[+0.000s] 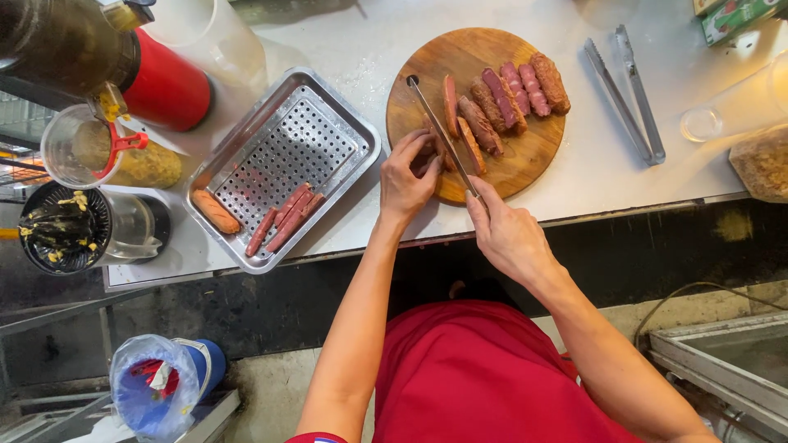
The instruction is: Frying sausages on an induction stove and then slicing them on a cutting board.
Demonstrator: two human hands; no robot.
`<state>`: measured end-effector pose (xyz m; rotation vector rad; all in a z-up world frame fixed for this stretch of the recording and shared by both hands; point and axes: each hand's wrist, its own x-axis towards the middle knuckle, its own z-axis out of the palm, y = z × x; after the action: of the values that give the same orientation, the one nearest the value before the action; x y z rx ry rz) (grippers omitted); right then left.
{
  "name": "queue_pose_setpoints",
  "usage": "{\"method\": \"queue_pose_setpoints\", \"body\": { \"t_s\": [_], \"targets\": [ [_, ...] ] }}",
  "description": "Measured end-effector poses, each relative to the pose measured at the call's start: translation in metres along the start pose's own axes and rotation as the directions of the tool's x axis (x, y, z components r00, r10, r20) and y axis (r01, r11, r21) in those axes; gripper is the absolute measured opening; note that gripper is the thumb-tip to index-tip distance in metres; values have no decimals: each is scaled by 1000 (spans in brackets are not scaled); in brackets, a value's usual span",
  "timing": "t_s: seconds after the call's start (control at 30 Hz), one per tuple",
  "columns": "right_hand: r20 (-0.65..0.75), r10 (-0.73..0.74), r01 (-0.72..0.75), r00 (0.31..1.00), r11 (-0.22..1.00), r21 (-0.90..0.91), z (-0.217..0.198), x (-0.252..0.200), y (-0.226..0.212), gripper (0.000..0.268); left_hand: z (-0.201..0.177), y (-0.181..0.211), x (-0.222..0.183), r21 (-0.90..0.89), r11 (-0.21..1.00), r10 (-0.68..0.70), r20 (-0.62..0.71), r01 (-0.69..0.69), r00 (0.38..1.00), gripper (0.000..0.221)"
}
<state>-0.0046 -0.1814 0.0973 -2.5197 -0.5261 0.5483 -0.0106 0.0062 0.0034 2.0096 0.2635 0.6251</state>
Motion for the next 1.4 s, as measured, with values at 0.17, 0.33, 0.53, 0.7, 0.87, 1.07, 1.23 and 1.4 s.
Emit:
{"method": "queue_pose_setpoints", "body": {
  "t_s": [0.17, 0.33, 0.53, 0.7, 0.87, 1.07, 1.23, 1.4],
  "targets": [
    [42, 36, -36, 998, 999, 9, 0, -17, 8, 50, -3, 2, 2, 36, 998, 50, 17, -50, 999, 45],
    [83, 116, -116, 990, 993, -9, -2, -31, 8, 51, -4, -2, 4, 34, 997, 71, 49, -73, 996, 47],
    [92, 150, -151, 984, 989, -2, -4, -27, 6, 51, -4, -2, 9, 15, 999, 46, 81, -48, 996, 45],
    [105, 156, -154, 982, 988, -21, -4, -23, 6, 51, -6, 2, 10, -23, 999, 37, 81, -35, 996, 44],
    [122, 152, -155, 981, 988, 16, -9, -19, -1, 49, -7, -1, 9, -41, 999, 27, 85, -24, 996, 43],
    [141, 139, -146, 980, 989, 39, -11, -10, -6, 48, -6, -2, 9, -20, 998, 66, 69, -65, 995, 43],
    [171, 144, -151, 975, 988, 25, -11, -2, -6, 49, -6, -2, 11, -39, 999, 34, 71, -32, 997, 43],
    [195, 140, -147, 971, 989, 20, -9, 10, -5, 49, -5, -3, 10, -53, 999, 3, 72, 0, 997, 43]
  ]
}}
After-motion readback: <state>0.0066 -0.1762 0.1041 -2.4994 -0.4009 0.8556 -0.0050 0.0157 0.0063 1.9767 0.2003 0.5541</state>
